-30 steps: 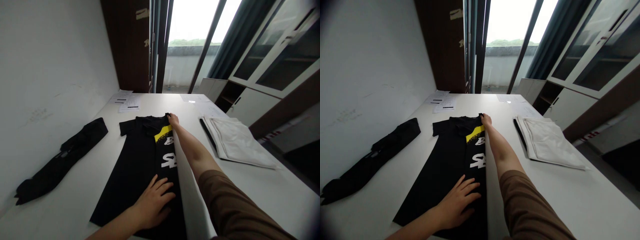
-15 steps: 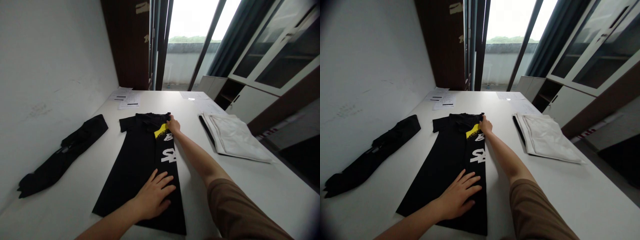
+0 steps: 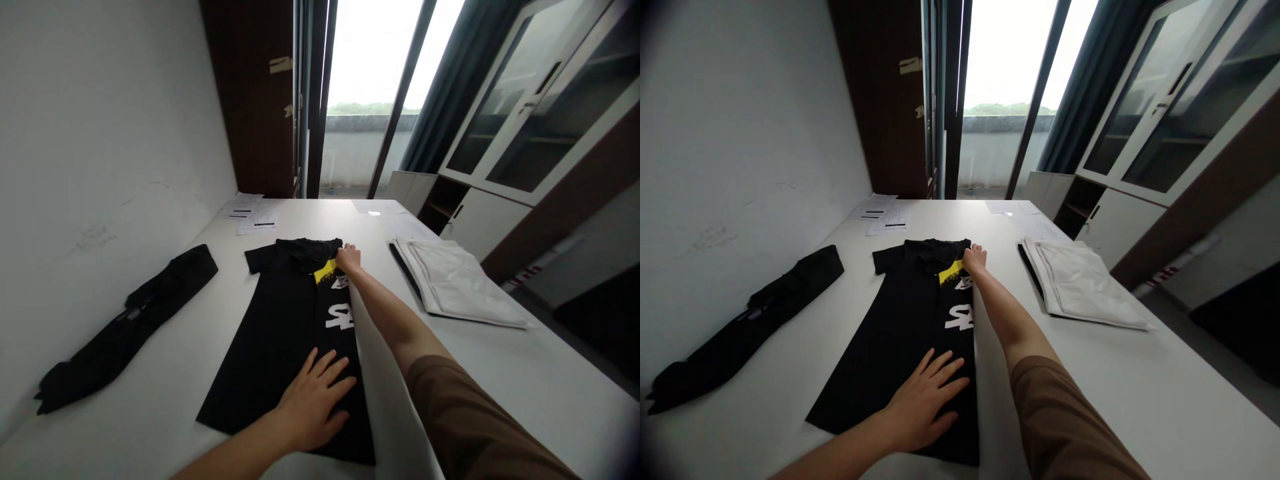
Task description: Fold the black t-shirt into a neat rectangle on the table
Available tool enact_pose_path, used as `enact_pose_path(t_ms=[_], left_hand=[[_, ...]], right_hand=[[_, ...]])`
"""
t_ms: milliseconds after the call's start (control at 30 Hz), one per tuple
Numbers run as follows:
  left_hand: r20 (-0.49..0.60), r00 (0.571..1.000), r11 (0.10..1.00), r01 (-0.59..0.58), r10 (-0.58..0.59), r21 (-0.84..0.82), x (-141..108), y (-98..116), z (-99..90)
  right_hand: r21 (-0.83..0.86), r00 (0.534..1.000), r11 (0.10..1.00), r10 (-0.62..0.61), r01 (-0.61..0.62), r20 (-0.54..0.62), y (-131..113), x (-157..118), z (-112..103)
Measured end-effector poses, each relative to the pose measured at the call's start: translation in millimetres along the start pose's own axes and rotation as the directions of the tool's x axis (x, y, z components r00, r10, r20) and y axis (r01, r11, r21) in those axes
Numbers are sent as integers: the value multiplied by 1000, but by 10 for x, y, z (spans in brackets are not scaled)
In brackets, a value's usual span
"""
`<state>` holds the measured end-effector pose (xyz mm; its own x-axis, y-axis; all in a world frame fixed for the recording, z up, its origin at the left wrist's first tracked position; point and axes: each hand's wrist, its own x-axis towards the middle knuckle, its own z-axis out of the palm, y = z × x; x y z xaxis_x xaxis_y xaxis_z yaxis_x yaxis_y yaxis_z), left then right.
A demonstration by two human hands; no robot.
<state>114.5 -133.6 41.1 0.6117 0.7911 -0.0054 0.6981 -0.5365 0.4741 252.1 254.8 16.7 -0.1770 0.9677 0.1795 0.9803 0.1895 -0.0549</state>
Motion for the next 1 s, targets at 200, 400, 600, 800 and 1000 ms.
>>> enact_pose_path(t_ms=[200,400,600,800,1000], left_hand=[[-13,1000,1000,16,-16,-24,9,40,39],[-22,1000,999,14,-15,-51,9,13,36],[-17,1000,997,-6,5,-79,-7,-17,34],[-36,999,997,-25,22,-76,-15,-23,27],[-16,999,997,-35,34,-75,-39,-18,-5]], right_hand=[[89,990,986,-139,140,-23,-449,-101,-118],[154,965,956,-258,249,38,-1043,-344,-59],[177,988,975,-143,133,49,-1176,-340,-83],[248,983,954,-144,169,-115,-1178,-339,-98],[243,984,955,-179,172,7,-1244,-335,-62]])
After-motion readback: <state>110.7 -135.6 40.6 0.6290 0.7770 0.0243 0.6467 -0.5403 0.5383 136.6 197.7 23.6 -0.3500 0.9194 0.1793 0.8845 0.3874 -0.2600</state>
